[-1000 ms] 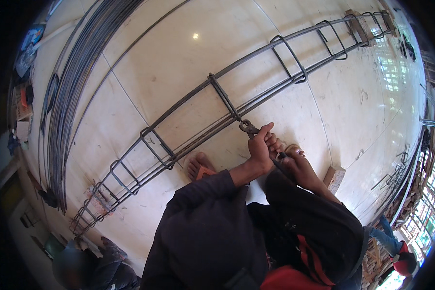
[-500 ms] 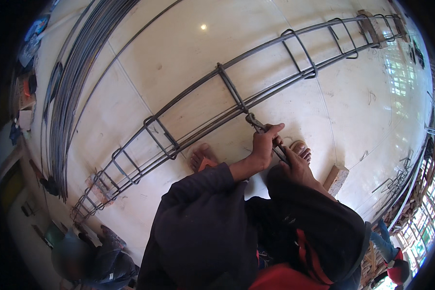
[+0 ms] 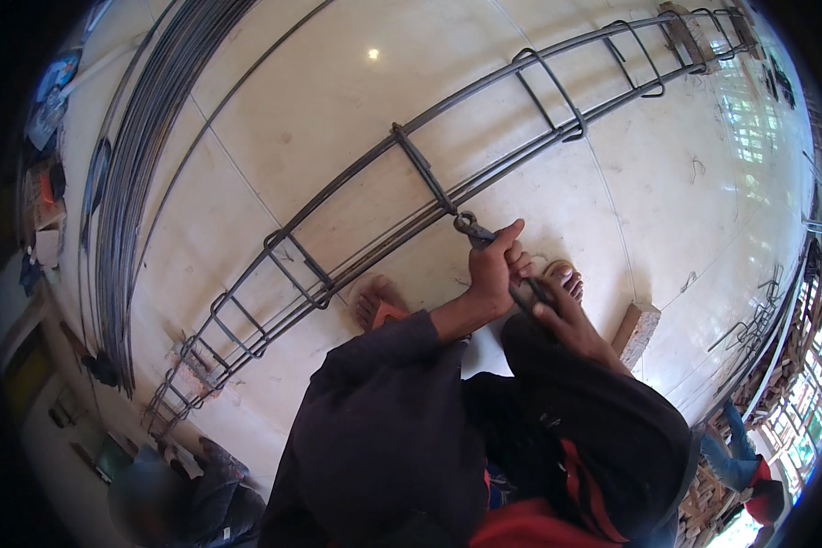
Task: The person assembles a rebar cage by tying thin wire around the intersections of a metal grid using pliers. They work along the length of the cage, securing each crossbar to the longitudinal bars.
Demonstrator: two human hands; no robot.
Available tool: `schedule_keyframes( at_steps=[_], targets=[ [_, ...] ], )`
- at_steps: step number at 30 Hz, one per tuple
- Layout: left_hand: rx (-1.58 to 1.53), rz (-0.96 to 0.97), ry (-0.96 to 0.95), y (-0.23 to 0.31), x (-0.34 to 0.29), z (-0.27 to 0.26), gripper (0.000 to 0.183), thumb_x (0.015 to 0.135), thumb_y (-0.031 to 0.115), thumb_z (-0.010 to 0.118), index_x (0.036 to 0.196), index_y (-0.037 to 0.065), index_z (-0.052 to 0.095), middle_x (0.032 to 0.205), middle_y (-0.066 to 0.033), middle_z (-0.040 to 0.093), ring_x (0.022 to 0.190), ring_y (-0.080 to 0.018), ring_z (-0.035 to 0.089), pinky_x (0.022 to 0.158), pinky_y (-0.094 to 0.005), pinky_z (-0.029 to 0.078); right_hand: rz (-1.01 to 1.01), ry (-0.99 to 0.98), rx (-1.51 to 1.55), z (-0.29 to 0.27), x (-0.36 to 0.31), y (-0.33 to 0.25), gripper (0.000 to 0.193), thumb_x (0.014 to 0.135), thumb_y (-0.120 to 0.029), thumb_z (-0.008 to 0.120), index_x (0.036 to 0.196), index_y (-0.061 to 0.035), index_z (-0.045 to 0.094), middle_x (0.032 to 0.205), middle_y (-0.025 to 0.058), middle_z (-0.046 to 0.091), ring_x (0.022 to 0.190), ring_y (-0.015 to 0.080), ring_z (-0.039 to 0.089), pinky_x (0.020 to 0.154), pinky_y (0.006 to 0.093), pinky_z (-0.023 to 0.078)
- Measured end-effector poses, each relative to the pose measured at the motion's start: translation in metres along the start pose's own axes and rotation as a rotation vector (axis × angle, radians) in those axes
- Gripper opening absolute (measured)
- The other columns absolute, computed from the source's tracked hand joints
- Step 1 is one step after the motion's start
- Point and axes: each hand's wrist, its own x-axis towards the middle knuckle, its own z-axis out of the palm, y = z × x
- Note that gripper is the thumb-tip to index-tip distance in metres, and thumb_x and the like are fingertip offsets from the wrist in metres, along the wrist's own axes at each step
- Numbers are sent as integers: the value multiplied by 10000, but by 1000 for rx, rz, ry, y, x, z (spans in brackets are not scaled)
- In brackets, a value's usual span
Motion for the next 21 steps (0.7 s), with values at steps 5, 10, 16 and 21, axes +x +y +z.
schedule_keyframes(
  at_steps=[5,10,16,21],
  targets=[
    [-53,27,106,-5,6,10,425,882,193,618,603,183,297,504,57,191,437,-88,225,484,-272,300,-146,200,-533,2,-9,-20,571,829,-260,665,1303,-32,442,940,200,583,815,350,619,651,417,510],
    [-11,69,90,-6,4,7,386,859,202,648,621,179,346,527,55,245,455,-94,277,513,-282,359,-212,228,-662,10,-5,-10,551,830,-191,648,1302,-5,434,895,194,573,843,376,609,669,425,509],
    [238,145,258,-1,5,-17,175,837,208,684,791,134,532,615,22,460,536,-125,476,618,-300,454,351,-297,682,-20,25,48,536,917,-471,474,1207,-21,498,683,82,523,435,99,408,350,213,342],
    [43,4,93,15,4,-1,240,854,245,669,762,143,472,586,23,415,530,-133,453,595,-307,438,389,-536,1022,-15,22,31,617,930,-541,411,1236,-11,484,687,80,559,399,83,441,332,206,360]
  ],
)
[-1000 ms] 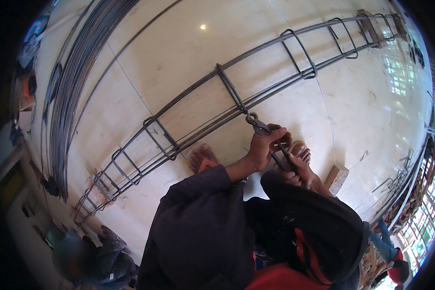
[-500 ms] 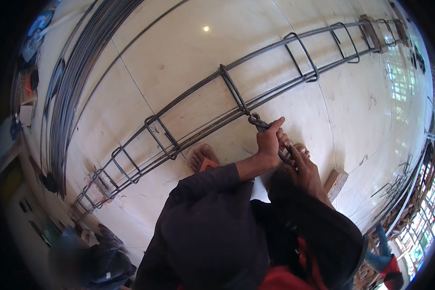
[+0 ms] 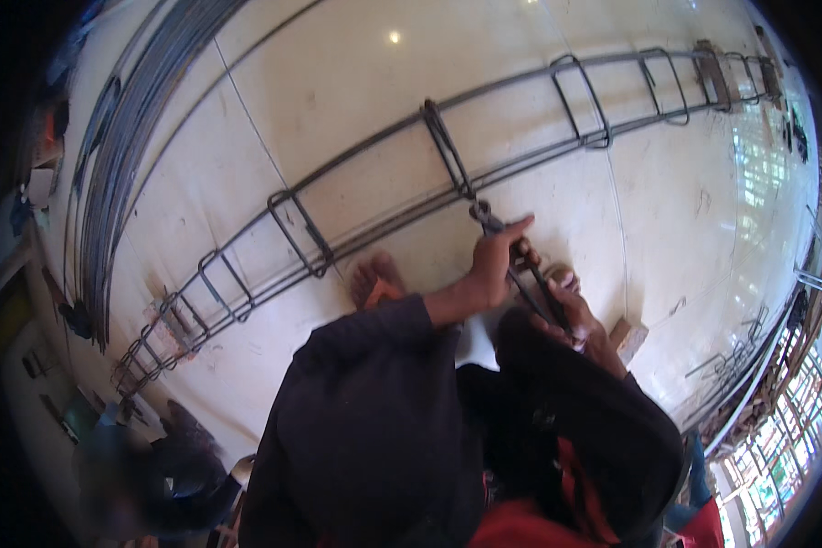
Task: The person assembles a rebar cage by tying thin wire around the intersections of a metal grid using pliers. They work along the length of the cage, securing each crossbar to the longitudinal bars.
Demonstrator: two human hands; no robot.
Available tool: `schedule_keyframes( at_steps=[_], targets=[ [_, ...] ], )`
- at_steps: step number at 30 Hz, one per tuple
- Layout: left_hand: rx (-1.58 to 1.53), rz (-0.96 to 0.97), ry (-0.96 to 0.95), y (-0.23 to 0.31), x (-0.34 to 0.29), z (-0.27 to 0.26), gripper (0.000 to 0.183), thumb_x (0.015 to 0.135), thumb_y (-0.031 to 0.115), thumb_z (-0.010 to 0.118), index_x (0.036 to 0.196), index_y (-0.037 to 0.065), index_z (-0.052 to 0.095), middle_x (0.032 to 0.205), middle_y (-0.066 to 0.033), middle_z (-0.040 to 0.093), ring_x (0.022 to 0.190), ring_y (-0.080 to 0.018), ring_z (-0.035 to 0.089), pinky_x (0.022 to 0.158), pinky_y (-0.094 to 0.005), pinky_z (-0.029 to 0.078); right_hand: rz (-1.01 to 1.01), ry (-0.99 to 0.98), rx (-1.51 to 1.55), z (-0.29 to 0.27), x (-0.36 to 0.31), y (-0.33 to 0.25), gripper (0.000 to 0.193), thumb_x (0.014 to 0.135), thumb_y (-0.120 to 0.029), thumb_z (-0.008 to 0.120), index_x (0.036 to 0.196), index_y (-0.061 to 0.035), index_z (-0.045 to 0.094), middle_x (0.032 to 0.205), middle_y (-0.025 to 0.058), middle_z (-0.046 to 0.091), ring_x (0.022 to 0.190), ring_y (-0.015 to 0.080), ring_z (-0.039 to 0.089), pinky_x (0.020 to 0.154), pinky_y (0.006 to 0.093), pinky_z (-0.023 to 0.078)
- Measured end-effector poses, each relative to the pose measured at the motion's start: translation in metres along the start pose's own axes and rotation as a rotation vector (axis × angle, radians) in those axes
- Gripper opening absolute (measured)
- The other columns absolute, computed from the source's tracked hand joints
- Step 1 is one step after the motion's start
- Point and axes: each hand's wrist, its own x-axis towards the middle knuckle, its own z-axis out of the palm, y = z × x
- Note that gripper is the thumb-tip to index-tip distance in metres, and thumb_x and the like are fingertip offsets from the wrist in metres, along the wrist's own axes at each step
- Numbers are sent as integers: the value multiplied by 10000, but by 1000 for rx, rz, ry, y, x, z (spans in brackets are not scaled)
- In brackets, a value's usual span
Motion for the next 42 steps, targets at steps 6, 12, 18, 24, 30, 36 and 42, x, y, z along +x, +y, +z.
schedule_keyframes(
  at_steps=[6,12,18,24,30,36,42],
  targets=[
    [-103,12,-33,-13,7,-5,369,891,209,605,631,161,347,520,33,256,475,-114,293,525,-299,331,-443,665,-1221,41,-11,14,501,868,-293,625,1257,-13,481,891,145,624,826,278,631,702,366,520],
    [-114,65,-32,-15,14,9,358,890,180,595,620,155,361,530,34,279,489,-117,324,568,-299,369,-550,972,-1774,48,-9,6,605,734,-188,720,1267,-31,479,1038,156,600,951,330,604,804,403,486],
    [-56,105,-101,-18,17,1,358,881,152,610,605,147,382,550,26,328,507,-120,360,603,-310,404,-532,1014,-1943,40,-2,9,575,741,-184,685,1261,-45,482,1071,177,584,957,307,597,765,454,461],
    [371,235,185,-15,7,-13,327,844,131,665,624,133,422,577,26,406,545,-117,452,646,-313,459,-350,722,-1373,9,26,36,267,908,-242,540,1093,-49,531,687,79,574,640,256,581,607,369,470],
    [44,66,-23,-2,-9,2,334,849,202,662,650,167,396,510,52,293,425,-97,322,453,-273,354,108,430,-477,19,2,7,349,935,-315,533,1082,2,525,675,75,565,681,196,601,575,329,466],
    [24,189,86,-11,12,13,385,848,214,644,604,186,347,500,66,221,413,-85,237,415,-269,267,-675,866,-1684,45,8,12,379,874,-236,621,1165,-13,523,790,154,569,791,278,620,623,371,495],
    [251,306,229,-19,8,1,331,803,250,702,663,164,415,506,51,303,451,-110,371,506,-297,393,-237,677,-1218,20,7,28,390,939,-369,512,1124,-27,537,653,97,537,611,205,566,505,323,450]
  ],
)
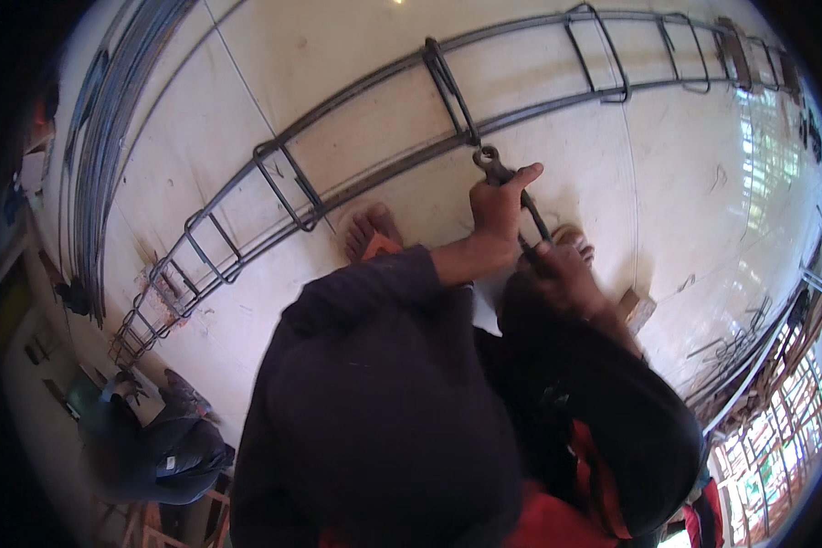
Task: The person assembles a rebar cage by tying thin wire around the intersections of a metal grid using pliers. They work along the length of the cage, securing each crossbar to the longitudinal bars.
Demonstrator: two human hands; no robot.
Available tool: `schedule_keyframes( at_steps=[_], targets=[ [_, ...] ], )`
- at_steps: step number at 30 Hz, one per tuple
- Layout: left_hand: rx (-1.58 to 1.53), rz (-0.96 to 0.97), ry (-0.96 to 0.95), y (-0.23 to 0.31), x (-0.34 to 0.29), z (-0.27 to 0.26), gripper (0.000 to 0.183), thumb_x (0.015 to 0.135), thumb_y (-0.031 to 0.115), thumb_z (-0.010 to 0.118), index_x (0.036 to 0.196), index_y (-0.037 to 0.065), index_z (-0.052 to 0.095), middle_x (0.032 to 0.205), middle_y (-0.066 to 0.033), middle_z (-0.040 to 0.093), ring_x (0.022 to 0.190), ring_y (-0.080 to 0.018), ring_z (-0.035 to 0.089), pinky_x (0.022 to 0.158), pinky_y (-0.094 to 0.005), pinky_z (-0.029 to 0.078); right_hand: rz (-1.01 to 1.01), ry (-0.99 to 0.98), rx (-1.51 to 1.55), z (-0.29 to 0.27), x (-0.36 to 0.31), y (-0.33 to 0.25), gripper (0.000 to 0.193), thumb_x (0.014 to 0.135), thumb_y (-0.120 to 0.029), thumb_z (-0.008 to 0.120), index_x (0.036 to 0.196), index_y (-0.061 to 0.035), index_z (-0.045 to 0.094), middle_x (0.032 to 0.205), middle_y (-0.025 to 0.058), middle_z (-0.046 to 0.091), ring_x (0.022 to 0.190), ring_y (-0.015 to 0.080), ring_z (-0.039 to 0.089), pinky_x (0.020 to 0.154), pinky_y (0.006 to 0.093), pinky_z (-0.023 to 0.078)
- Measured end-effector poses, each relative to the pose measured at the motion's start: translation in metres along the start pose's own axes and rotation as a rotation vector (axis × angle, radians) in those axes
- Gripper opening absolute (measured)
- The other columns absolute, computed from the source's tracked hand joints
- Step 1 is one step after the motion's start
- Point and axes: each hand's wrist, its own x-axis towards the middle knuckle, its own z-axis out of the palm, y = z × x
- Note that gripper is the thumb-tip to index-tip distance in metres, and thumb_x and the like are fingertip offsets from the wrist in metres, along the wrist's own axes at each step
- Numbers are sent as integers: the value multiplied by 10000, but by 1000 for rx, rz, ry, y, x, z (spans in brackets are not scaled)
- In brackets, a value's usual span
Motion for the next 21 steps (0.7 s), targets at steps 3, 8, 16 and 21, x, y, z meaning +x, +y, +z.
schedule_keyframes(
  at_steps=[3,8,16,21],
  targets=[
    [-137,-239,-23,13,-14,-1,327,826,248,677,660,180,405,510,61,283,419,-95,294,475,-289,348,332,-328,621,1,-23,-7,412,959,-438,437,1014,-46,547,583,45,499,479,125,473,376,250,328],
    [-251,-256,-111,3,-5,-7,304,848,242,641,659,201,407,509,75,239,396,-83,245,425,-268,260,-115,-31,193,-9,3,-6,392,916,-348,561,1098,0,558,694,127,582,592,235,591,493,312,452],
    [-39,-83,-15,-1,-2,4,217,793,204,715,693,114,544,539,30,463,432,-98,434,536,-277,476,-173,120,-399,9,5,7,389,847,-219,602,1148,18,537,871,184,606,796,324,617,656,419,495],
    [-228,-245,-113,10,-15,-8,270,808,218,689,639,139,493,508,44,412,400,-99,398,450,-288,420,525,-498,1349,-5,0,26,482,967,-489,357,856,-54,533,593,50,502,423,129,425,413,237,374]
  ],
)
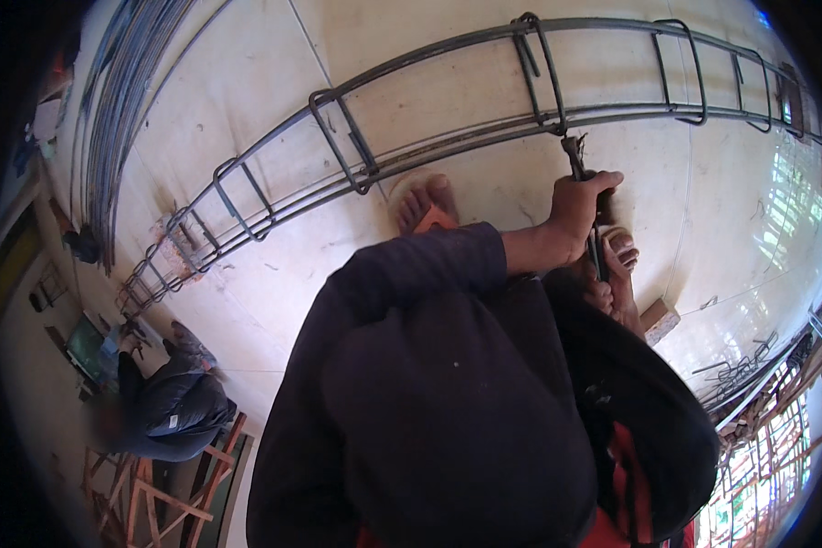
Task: The person assembles a rebar cage by tying thin wire around the intersections of a metal grid using pliers. They work along the length of the cage, securing each crossbar to the longitudinal bars.
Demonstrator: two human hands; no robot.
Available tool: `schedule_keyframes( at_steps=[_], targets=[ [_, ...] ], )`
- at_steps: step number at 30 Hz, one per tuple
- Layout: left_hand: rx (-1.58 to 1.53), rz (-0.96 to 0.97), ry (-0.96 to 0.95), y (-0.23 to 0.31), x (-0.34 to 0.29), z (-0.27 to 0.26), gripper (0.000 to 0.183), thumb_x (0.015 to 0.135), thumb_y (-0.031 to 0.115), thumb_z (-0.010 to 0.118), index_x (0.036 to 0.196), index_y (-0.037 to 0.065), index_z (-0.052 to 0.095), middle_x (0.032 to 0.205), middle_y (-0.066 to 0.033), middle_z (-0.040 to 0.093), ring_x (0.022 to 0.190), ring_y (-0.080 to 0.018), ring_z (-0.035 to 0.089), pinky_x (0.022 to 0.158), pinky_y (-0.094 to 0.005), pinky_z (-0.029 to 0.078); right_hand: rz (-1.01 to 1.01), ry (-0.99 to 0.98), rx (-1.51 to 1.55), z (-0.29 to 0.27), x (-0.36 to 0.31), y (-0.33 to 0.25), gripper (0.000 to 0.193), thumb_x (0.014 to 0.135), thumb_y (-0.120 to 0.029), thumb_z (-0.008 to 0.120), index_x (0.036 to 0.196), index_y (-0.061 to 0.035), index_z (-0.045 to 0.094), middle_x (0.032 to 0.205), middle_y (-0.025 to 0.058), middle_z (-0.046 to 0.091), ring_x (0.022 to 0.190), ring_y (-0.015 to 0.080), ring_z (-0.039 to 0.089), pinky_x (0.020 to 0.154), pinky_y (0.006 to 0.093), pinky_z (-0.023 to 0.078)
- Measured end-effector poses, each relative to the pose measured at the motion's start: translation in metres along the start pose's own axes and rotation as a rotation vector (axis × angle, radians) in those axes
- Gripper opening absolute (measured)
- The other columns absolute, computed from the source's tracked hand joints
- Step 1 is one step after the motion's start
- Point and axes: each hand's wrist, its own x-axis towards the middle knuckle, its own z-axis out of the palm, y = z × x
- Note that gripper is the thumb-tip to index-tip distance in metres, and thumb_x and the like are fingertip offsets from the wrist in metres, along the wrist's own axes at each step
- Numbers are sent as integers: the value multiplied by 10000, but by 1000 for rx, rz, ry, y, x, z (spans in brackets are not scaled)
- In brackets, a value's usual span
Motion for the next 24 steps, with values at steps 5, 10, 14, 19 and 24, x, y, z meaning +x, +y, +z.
schedule_keyframes(
  at_steps=[5,10,14,19,24],
  targets=[
    [-34,6,-37,-9,16,6,342,847,159,609,605,182,368,478,71,272,365,-80,273,383,-281,272,-693,273,-1114,47,-13,-4,276,911,-233,517,998,28,543,737,165,575,649,228,581,589,309,485],
    [48,114,68,-14,26,5,286,831,154,647,641,160,434,498,57,345,382,-87,340,395,-289,351,-456,328,-881,60,-26,-17,314,861,-123,577,1118,52,533,799,188,587,729,255,586,633,339,479],
    [184,202,108,-2,11,9,240,782,200,735,703,119,524,544,16,462,437,-115,466,498,-299,480,96,-117,182,15,-17,-23,340,943,-292,494,1101,2,562,636,76,552,425,130,488,378,242,400],
    [98,76,44,2,9,1,318,790,238,737,655,167,458,527,58,380,427,-78,380,454,-266,392,-115,-12,-220,23,-4,-7,458,951,-420,447,1119,-8,554,608,36,513,393,74,401,338,221,305],
    [62,69,112,-3,15,8,350,813,240,711,632,182,417,514,73,312,416,-67,302,417,-269,329,-844,509,-1373,55,-16,-2,407,936,-344,518,1156,-2,535,724,98,576,498,151,528,440,261,424]
  ],
)
